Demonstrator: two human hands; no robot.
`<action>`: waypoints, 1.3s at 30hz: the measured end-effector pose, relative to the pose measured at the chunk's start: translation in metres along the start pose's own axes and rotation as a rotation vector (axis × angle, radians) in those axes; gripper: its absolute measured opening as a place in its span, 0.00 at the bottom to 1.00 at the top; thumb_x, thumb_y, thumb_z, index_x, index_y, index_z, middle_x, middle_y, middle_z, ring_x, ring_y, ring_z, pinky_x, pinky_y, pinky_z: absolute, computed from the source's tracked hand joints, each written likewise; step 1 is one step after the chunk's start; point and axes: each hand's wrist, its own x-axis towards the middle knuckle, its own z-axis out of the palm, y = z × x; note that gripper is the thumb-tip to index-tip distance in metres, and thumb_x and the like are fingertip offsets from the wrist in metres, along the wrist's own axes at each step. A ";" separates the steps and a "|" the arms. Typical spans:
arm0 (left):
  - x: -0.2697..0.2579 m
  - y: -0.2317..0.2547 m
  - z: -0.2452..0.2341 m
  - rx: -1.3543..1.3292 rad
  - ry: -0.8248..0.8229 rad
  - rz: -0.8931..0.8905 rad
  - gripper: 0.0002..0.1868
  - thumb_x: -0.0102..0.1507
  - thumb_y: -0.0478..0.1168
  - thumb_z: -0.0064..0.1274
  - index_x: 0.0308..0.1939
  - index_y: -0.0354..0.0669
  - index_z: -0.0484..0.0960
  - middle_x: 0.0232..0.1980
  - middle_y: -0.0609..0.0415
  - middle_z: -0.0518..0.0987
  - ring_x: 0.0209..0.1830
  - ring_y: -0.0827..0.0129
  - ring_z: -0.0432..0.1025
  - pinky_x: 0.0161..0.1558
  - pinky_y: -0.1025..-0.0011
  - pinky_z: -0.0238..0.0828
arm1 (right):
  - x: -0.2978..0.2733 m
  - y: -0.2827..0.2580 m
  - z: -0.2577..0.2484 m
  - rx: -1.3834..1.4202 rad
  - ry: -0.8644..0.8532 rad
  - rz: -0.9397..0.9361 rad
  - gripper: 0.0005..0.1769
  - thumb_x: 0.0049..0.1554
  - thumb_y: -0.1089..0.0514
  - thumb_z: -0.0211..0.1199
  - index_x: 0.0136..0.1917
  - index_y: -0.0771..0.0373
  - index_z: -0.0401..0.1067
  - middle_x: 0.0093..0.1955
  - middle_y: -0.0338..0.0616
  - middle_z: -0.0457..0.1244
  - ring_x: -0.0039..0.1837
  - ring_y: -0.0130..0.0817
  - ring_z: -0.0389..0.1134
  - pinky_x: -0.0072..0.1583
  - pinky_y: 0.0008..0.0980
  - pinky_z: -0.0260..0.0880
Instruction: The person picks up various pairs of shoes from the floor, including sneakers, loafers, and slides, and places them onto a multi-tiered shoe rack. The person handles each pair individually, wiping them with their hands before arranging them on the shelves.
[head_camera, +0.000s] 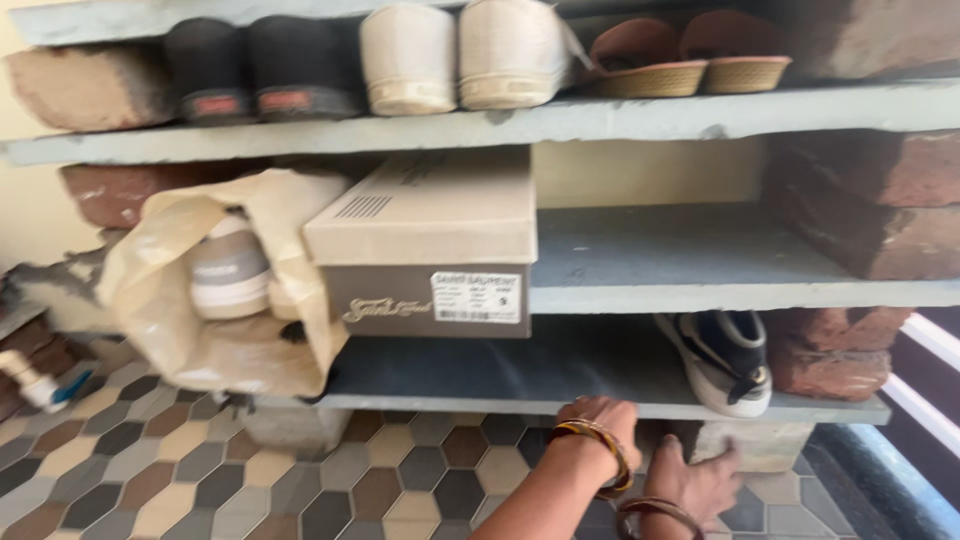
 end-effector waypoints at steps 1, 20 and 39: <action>-0.006 -0.012 0.002 0.014 -0.016 -0.039 0.23 0.56 0.42 0.62 0.55 0.42 0.83 0.57 0.40 0.83 0.61 0.48 0.76 0.60 0.54 0.73 | -0.015 -0.001 0.003 0.048 -0.040 0.037 0.41 0.50 0.50 0.73 0.74 0.55 0.66 0.69 0.62 0.61 0.68 0.61 0.62 0.66 0.57 0.62; -0.233 -0.180 -0.013 -0.018 0.223 -0.549 0.11 0.63 0.39 0.52 0.46 0.43 0.86 0.50 0.39 0.83 0.54 0.45 0.77 0.55 0.53 0.74 | -0.321 -0.065 0.005 0.586 -0.680 0.151 0.05 0.54 0.62 0.65 0.44 0.64 0.80 0.40 0.43 0.71 0.42 0.28 0.69 0.48 0.31 0.69; -0.451 -0.190 -0.063 0.043 0.486 -0.856 0.13 0.64 0.40 0.49 0.43 0.38 0.87 0.47 0.35 0.83 0.52 0.43 0.77 0.53 0.52 0.75 | -0.492 -0.124 -0.099 0.822 -1.182 0.030 0.03 0.55 0.65 0.61 0.43 0.66 0.76 0.37 0.42 0.69 0.36 0.25 0.65 0.38 0.27 0.63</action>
